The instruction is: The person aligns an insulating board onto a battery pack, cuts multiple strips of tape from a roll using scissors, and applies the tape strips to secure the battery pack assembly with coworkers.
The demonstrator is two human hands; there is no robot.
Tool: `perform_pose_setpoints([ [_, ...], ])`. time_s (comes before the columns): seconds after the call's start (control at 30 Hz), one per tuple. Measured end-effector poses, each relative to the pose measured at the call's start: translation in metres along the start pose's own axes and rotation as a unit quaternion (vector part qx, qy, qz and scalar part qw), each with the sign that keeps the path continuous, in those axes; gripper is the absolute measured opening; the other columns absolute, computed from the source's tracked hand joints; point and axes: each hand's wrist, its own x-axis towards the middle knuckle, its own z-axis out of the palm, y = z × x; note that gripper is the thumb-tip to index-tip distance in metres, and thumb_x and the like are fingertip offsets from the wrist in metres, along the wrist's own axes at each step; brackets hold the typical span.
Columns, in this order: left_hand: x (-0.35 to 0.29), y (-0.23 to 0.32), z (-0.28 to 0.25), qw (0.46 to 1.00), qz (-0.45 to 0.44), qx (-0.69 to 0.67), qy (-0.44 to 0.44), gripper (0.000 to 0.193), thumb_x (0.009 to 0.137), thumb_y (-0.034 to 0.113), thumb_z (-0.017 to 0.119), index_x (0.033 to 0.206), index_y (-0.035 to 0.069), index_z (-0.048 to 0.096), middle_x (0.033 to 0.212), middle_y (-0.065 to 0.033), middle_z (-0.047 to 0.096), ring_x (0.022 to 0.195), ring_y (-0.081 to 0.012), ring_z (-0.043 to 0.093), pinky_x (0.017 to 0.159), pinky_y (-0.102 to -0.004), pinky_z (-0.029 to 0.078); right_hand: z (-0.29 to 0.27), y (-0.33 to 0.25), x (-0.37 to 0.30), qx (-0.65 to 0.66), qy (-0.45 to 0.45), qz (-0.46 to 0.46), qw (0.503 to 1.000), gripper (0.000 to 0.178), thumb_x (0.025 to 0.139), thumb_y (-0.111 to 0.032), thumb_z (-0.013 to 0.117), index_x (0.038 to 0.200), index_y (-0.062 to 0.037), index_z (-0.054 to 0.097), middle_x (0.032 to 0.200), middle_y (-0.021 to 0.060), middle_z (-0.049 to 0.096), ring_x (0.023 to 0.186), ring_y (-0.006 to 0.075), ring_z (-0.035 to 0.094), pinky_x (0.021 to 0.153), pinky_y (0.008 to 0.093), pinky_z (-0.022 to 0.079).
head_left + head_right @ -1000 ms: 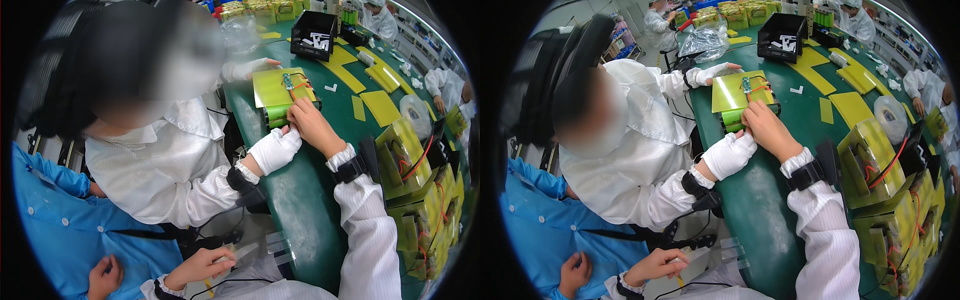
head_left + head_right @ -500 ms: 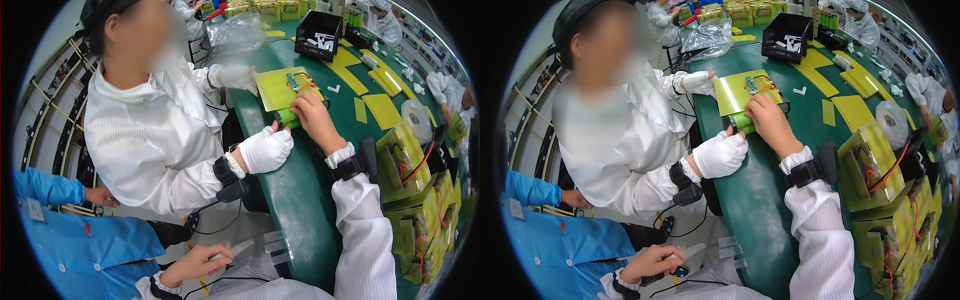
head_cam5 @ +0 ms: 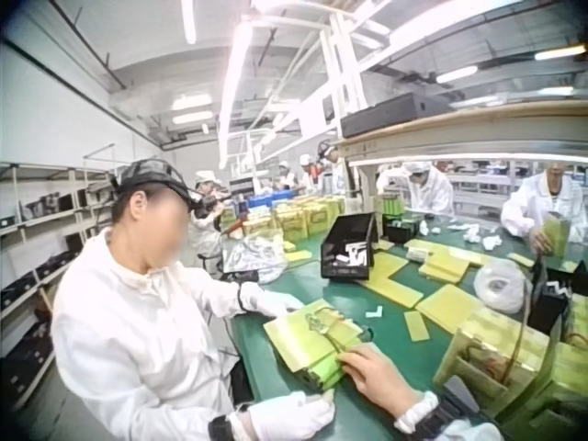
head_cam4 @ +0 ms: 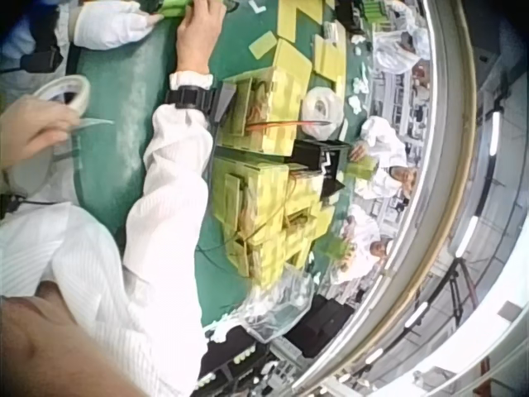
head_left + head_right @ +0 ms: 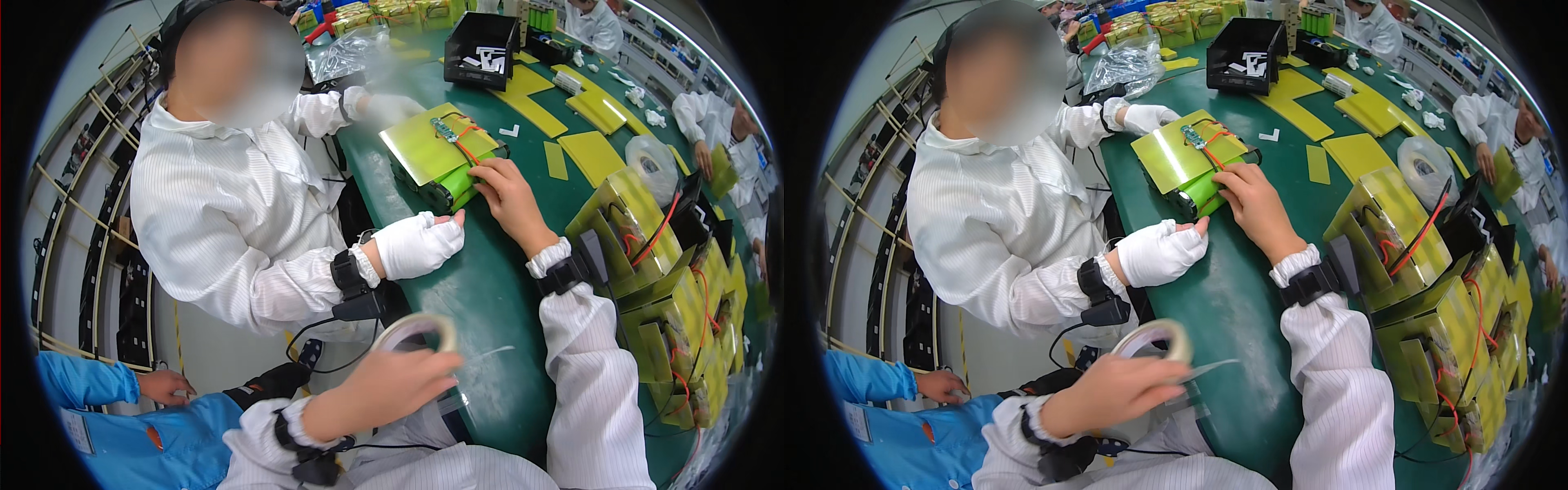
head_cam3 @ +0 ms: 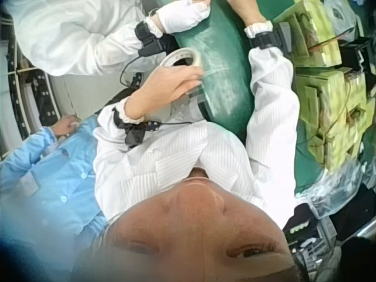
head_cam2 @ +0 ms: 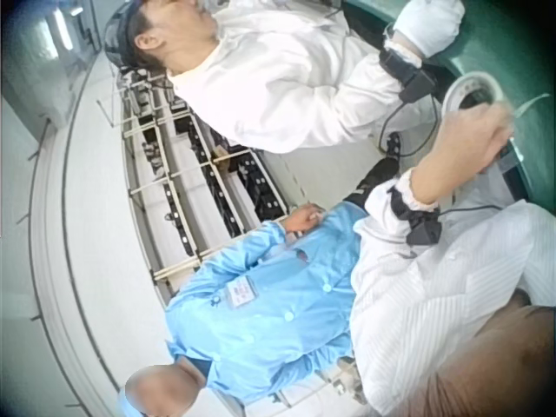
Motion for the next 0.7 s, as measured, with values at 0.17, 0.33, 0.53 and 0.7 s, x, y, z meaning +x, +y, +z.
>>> perform_pose_setpoints([
  [0.17,0.06,-0.015,0.051,0.966,0.181,0.181,0.039,0.028,0.072,0.012,0.056,0.1,0.01,0.055,0.065,-0.0025,0.047,0.062,-0.0171,0.052,0.058,-0.0292,0.042,0.001,0.008,0.001,-0.004,0.017,-0.044,0.999,0.015,0.07,-0.002,0.064,0.084,-0.0021,0.059,0.088,0.0086,0.059,0.085,0.0264,0.055,0.074,0.0332,0.046],
  [0.33,0.073,-0.027,0.068,0.945,0.255,0.204,0.028,0.036,0.072,0.016,0.057,0.108,0.011,0.053,0.073,-0.0009,0.045,0.071,-0.0149,0.05,0.064,-0.0265,0.041,0.004,0.006,0.005,0.031,0.007,-0.034,0.999,0.014,0.069,-0.002,0.064,0.081,-0.0019,0.058,0.085,0.0089,0.058,0.083,0.0261,0.054,0.072,0.0328,0.046],
  [0.53,0.072,-0.03,0.051,0.949,0.273,0.15,0.055,0.044,0.071,0.034,0.064,0.106,0.01,0.053,0.091,-0.0059,0.05,0.084,-0.02,0.054,0.072,-0.0301,0.042,0.001,0.014,0.013,0.067,-0.04,0.002,0.997,0.008,0.073,-0.004,0.059,0.079,-0.0028,0.054,0.08,0.0097,0.053,0.081,0.0275,0.05,0.071,0.0348,0.043],
  [0.7,0.086,-0.055,0.005,0.939,0.23,0.224,0.121,0.039,0.072,0.032,0.065,0.102,0.008,0.056,0.092,-0.0068,0.052,0.086,-0.0229,0.053,0.077,-0.0348,0.043,0.005,0.014,0.003,0.038,-0.076,-0.001,0.996,0.01,0.075,-0.002,0.056,0.083,-0.002,0.049,0.085,0.0113,0.051,0.082,0.0303,0.048,0.07,0.0354,0.042],
])
